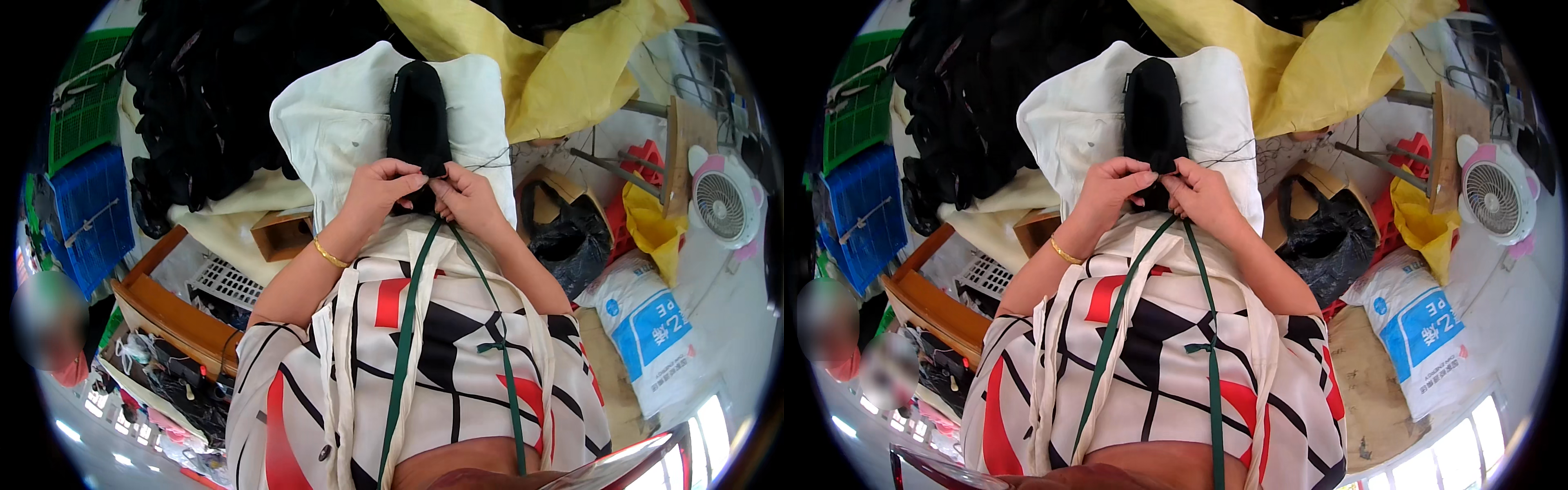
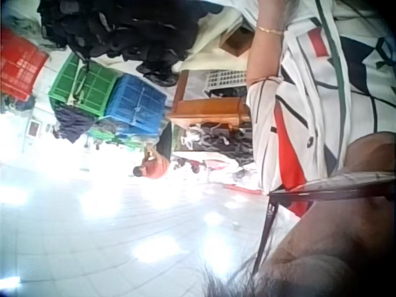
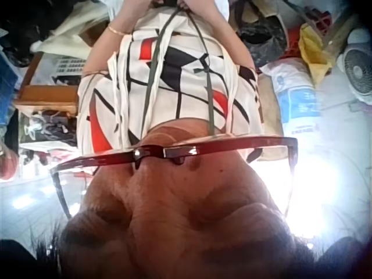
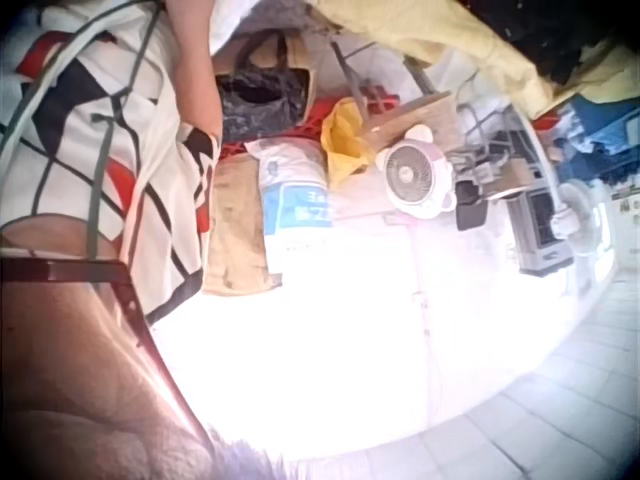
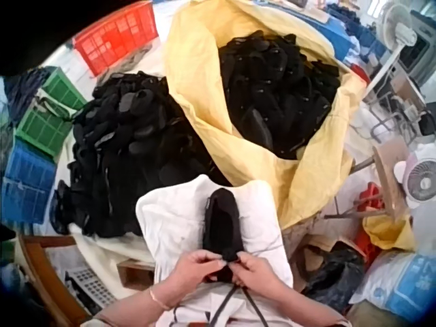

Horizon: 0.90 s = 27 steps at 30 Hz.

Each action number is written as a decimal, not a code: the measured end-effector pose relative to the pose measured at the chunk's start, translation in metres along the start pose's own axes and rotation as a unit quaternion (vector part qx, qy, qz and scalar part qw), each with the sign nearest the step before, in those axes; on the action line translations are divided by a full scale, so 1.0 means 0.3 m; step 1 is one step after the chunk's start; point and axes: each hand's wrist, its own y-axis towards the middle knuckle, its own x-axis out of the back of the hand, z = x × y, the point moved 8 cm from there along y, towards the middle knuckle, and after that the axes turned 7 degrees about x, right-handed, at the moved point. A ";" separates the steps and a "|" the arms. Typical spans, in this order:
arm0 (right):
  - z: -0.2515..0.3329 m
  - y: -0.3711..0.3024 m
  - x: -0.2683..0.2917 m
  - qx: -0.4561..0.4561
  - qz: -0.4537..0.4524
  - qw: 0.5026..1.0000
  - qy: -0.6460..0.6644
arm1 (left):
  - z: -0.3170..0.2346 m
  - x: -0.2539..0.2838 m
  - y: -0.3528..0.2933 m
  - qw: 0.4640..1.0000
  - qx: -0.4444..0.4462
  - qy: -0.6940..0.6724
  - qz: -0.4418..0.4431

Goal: The person hand-sews a black shoe using a needle and thread. They repeatedly insert the needle through the shoe's upper, pull the thread tight, and adjust the shoe's position on a white cloth. The person occasionally picks up another shoe from a nearby pile to continue the process.

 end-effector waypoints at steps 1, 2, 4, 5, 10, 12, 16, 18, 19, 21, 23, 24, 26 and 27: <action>0.001 0.001 -0.002 -0.004 -0.001 1.000 0.001 | -0.004 -0.001 -0.001 1.000 -0.001 0.001 0.003; 0.002 0.002 -0.003 -0.008 -0.002 1.000 0.001 | -0.007 -0.002 -0.001 1.000 -0.003 0.001 0.005; 0.003 0.002 -0.010 -0.015 -0.002 1.000 0.006 | -0.008 0.002 -0.003 1.000 -0.003 0.005 0.008; 0.003 0.002 -0.012 -0.018 -0.003 1.000 0.008 | -0.007 0.003 -0.004 1.000 -0.003 0.007 0.010; 0.014 0.017 -0.020 -0.013 -0.004 1.000 -0.003 | -0.012 0.002 0.005 1.000 -0.009 0.008 0.010; 0.021 0.019 -0.021 -0.010 -0.006 1.000 0.003 | -0.012 0.000 0.005 1.000 -0.011 0.015 0.016; 0.052 0.027 -0.033 0.054 0.012 0.998 0.014 | -0.017 -0.014 0.004 0.999 -0.008 0.033 0.028; 0.065 0.032 -0.050 0.053 0.059 0.996 0.027 | -0.021 -0.018 -0.003 0.998 -0.004 0.049 0.027; 0.086 0.033 -0.050 0.030 0.099 0.994 0.040 | -0.025 -0.014 -0.005 0.998 -0.005 0.065 0.024; 0.100 0.035 -0.028 0.025 0.143 0.989 0.012 | -0.038 -0.012 -0.010 0.993 -0.012 0.116 0.006; 0.170 0.044 0.047 0.125 0.044 0.984 -0.122 | -0.056 -0.013 -0.019 0.982 -0.026 0.184 -0.026; 0.226 0.037 0.073 0.172 -0.005 0.967 -0.189 | -0.062 -0.016 -0.019 0.977 -0.063 0.204 -0.024; 0.329 0.002 0.048 0.282 -0.032 0.901 -0.328 | -0.059 -0.017 -0.018 0.960 -0.137 0.243 -0.022; 0.341 -0.014 0.018 0.334 -0.039 0.862 -0.380 | -0.078 -0.027 -0.033 0.951 -0.166 0.260 -0.027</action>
